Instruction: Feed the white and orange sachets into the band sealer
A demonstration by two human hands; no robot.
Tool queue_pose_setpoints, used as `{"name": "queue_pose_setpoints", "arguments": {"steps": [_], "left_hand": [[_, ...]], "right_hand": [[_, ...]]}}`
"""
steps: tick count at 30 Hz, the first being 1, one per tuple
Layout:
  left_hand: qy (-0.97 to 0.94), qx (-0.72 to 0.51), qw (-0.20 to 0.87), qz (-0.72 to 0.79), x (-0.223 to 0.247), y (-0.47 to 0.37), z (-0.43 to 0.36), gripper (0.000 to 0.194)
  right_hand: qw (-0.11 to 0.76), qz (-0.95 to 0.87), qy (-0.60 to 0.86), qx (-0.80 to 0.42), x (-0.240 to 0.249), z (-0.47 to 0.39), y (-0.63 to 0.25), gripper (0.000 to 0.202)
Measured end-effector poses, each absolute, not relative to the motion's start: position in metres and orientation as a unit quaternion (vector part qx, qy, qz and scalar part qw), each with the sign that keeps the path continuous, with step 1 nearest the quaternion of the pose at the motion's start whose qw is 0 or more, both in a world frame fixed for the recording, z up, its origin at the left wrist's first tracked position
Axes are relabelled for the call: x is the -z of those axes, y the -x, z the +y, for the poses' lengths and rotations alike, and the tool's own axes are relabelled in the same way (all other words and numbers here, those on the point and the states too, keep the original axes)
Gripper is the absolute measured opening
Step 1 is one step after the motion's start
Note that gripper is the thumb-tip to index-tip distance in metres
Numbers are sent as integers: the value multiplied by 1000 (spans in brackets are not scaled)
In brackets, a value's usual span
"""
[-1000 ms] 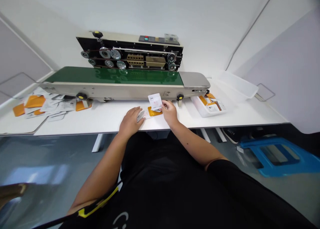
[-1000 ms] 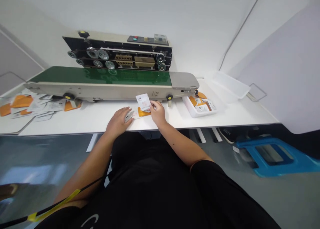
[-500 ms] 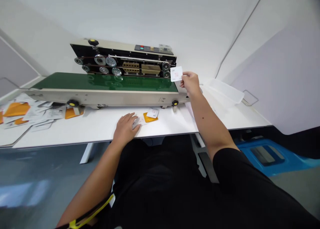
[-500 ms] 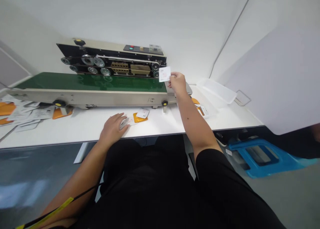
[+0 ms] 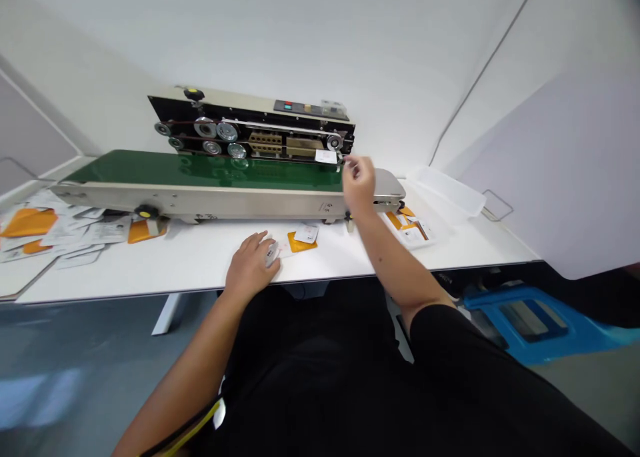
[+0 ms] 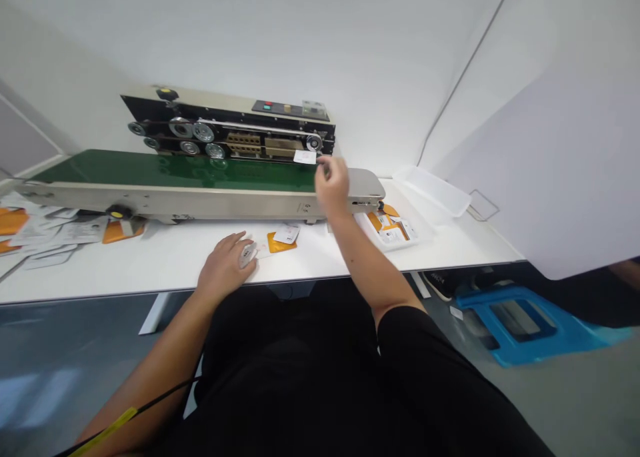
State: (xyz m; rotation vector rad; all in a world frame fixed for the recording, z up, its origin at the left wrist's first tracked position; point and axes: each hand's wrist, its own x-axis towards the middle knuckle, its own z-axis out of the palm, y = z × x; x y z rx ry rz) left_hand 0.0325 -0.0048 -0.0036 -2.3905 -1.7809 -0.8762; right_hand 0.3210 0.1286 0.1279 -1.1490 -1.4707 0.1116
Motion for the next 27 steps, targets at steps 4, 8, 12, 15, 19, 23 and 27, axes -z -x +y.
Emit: {"name": "queue_pose_setpoints", "arguments": {"steps": [4, 8, 12, 15, 19, 23, 27], "left_hand": [[778, 296, 27, -553, 7, -32, -3, 39], [766, 312, 52, -560, 12, -34, -5, 31], [777, 328, 59, -534, 13, -33, -7, 24], [770, 374, 63, -513, 9, -31, -10, 24], [689, 476, 47, -544, 4, -25, -18, 21], [549, 582, -61, -597, 4, -25, -26, 27], [488, 654, -145, -560, 4, -29, -27, 31]], "right_hand": [[417, -830, 352, -109, -53, 61, -273, 35], [298, -892, 303, -155, -4, 40, -250, 48], [221, -916, 306, -136, 3, 43, -249, 52], [197, -919, 320, -120, 1, 43, -248, 51], [198, -910, 343, -119, 0, 40, -247, 55], [219, -910, 330, -128, 1, 41, -248, 63], [263, -906, 302, -136, 1, 42, -250, 53]]}}
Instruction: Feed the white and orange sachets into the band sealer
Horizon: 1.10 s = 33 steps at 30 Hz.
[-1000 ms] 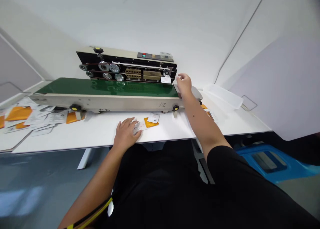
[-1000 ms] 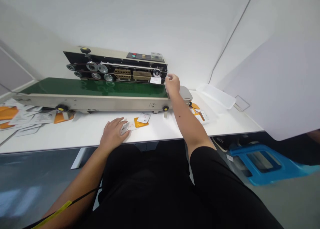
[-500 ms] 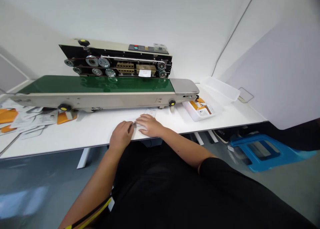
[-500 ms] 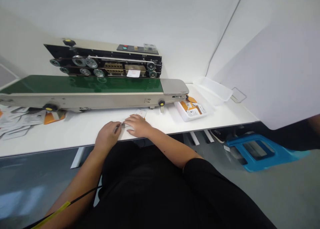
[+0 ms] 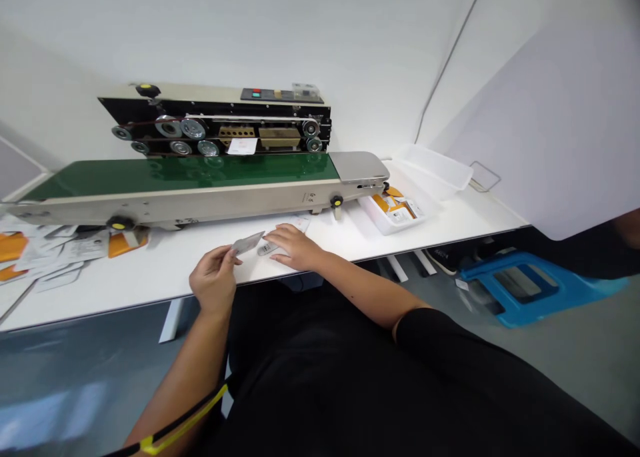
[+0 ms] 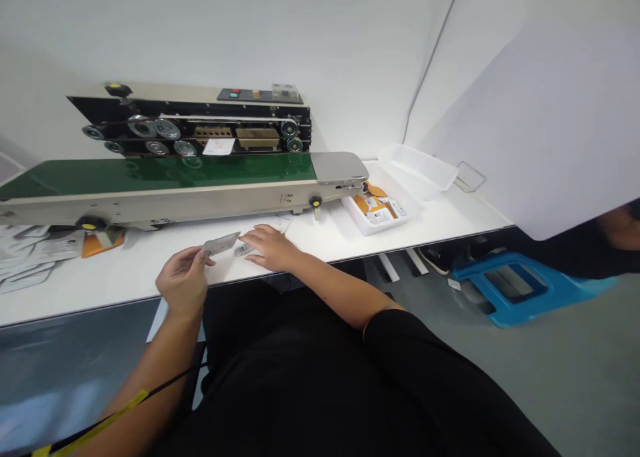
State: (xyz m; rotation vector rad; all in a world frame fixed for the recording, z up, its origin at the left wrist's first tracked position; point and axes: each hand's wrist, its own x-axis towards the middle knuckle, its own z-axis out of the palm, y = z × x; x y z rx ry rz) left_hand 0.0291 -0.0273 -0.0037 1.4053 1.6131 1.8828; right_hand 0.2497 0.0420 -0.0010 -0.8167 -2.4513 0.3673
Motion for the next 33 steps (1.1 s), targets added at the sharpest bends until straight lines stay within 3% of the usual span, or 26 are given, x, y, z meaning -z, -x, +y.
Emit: {"name": "queue_pose_setpoints", "arguments": {"steps": [3, 7, 10, 14, 20, 23, 29, 33], "left_hand": [[-495, -664, 175, 533, 4, -29, -26, 30], [-529, -626, 220, 529, 7, -22, -25, 33], [-564, -585, 257, 523, 11, -16, -23, 32], [-584, -567, 278, 511, 10, -14, -24, 35], [-612, -540, 270, 511, 5, -15, -26, 38], [-618, -525, 252, 527, 2, -15, -25, 35], [-613, -526, 248, 534, 0, -16, -20, 33], [-620, -518, 244, 536, -2, -16, -19, 32]], "right_hand": [[315, -886, 307, -147, -3, 40, -253, 42], [379, -851, 335, -143, -6, 38, -257, 45], [331, -877, 314, -150, -4, 36, -256, 31], [305, -885, 307, -175, -9, 34, -261, 29], [539, -678, 412, -283, -91, 76, -314, 45], [619, -555, 476, -286, -139, 118, -345, 39], [585, -480, 540, -368, -163, 181, -363, 15], [539, -461, 544, -449, -163, 193, -351, 18]]}}
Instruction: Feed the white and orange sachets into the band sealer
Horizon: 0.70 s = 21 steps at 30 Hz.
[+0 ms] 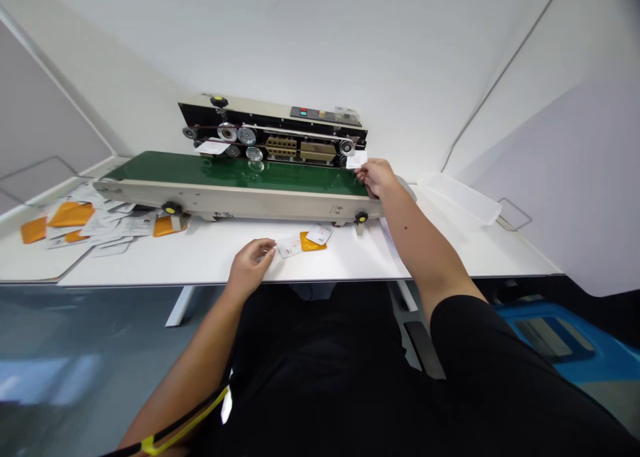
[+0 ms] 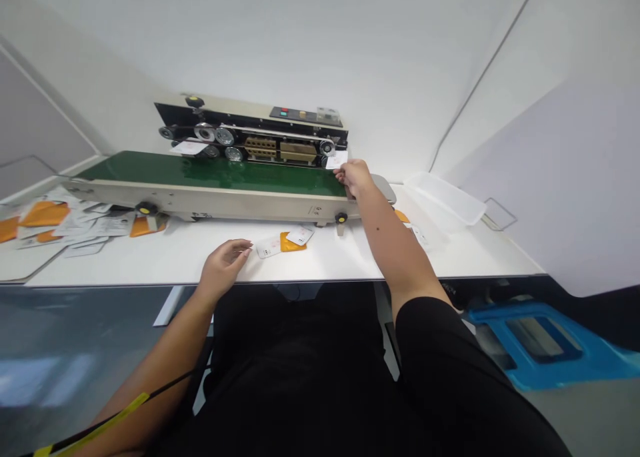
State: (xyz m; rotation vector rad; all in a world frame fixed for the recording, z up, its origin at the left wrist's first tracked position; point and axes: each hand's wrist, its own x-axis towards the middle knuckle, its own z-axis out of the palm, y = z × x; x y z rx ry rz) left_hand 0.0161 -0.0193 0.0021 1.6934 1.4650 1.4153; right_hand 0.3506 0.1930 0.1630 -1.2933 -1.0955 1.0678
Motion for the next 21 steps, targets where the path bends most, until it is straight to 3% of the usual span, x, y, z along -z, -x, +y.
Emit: {"name": "queue_pose_setpoints", "arguments": {"steps": [3, 6, 7, 11, 13, 15, 17, 21], "left_hand": [[-629, -502, 243, 542, -5, -16, -19, 33], [-651, -473, 234, 546, -6, -14, -17, 34], [-664, -458, 223, 547, -6, -13, -16, 34], [-736, -360, 160, 551, -6, -13, -7, 46], [-764, -290, 136, 560, -5, -18, -3, 58], [-779, -233, 116, 571, -3, -24, 0, 64], [-781, -215, 103, 577, -1, -28, 1, 59], [-779, -241, 86, 573, 3, -31, 1, 46]], "right_hand": [[512, -484, 536, -465, -164, 196, -345, 20], [484, -520, 550, -439, -164, 199, -346, 10], [482, -544, 557, -403, -164, 198, -347, 3], [518, -666, 526, -106, -155, 177, -345, 29], [515, -722, 462, -14, -139, 151, -335, 31], [465, -791, 398, -15, -113, 119, -319, 33], [357, -862, 354, -65, -77, 87, -300, 37], [178, -904, 366, -130, -13, 49, -271, 72]]}}
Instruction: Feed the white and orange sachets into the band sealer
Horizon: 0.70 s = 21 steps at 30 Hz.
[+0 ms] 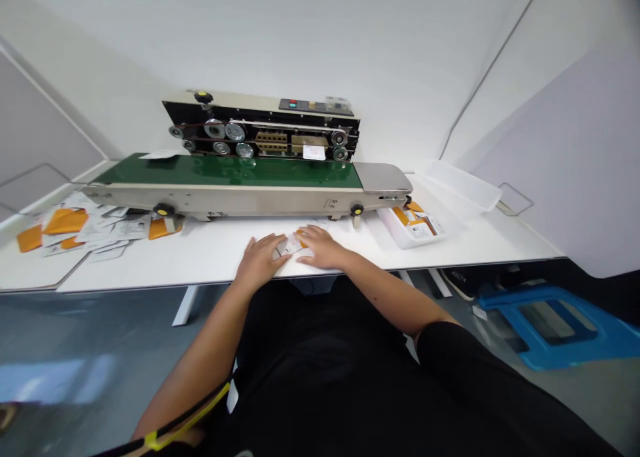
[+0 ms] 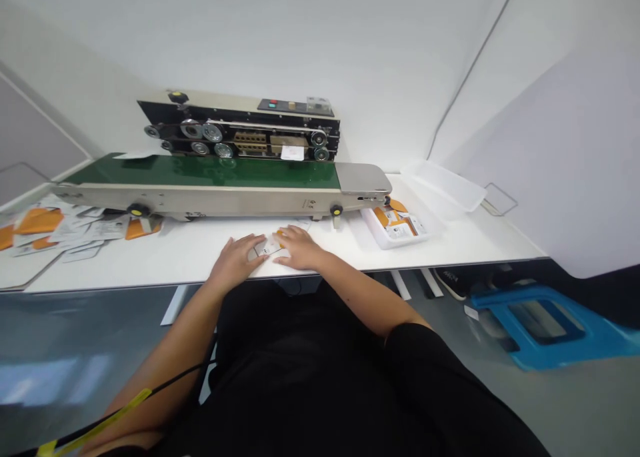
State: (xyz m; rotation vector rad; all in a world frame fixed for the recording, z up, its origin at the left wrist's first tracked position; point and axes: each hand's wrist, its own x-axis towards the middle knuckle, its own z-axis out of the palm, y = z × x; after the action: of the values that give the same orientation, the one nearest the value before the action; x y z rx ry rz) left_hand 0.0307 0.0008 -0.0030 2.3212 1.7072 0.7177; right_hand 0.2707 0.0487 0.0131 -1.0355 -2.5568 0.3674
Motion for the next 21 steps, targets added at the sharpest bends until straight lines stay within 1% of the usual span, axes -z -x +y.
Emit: {"name": "queue_pose_setpoints", "arguments": {"steps": [2, 4, 7, 9, 11, 14, 16, 18, 21], "left_hand": [[-779, -266, 80, 562, 4, -31, -2, 36], [-768, -314, 64, 554, 4, -31, -9, 29], [-717, -409, 30, 563, 2, -31, -22, 34], [-674, -457, 15, 580, 2, -30, -29, 36], [-642, -488, 8, 591, 1, -27, -33, 35], [-642, -499, 26, 582, 0, -22, -34, 34], [-653, -495, 55, 571, -1, -19, -33, 33], [-670, -485, 81, 556, -3, -17, -32, 33], [-701, -458, 112, 536, -5, -16, -32, 33]], "right_hand": [[156, -900, 382, -137, 2, 44, -266, 74], [155, -894, 397, -140, 7, 43, -266, 73], [170, -882, 415, -147, 5, 45, -268, 79], [200, -875, 417, -145, 2, 44, -269, 83], [242, -876, 393, -141, 1, 43, -269, 82], [293, -892, 310, -146, -2, 41, -269, 65], [311, -895, 277, -162, -4, 40, -269, 44], [325, -882, 285, -187, -7, 37, -267, 27], [328, -864, 300, -238, -14, 33, -266, 20]]}}
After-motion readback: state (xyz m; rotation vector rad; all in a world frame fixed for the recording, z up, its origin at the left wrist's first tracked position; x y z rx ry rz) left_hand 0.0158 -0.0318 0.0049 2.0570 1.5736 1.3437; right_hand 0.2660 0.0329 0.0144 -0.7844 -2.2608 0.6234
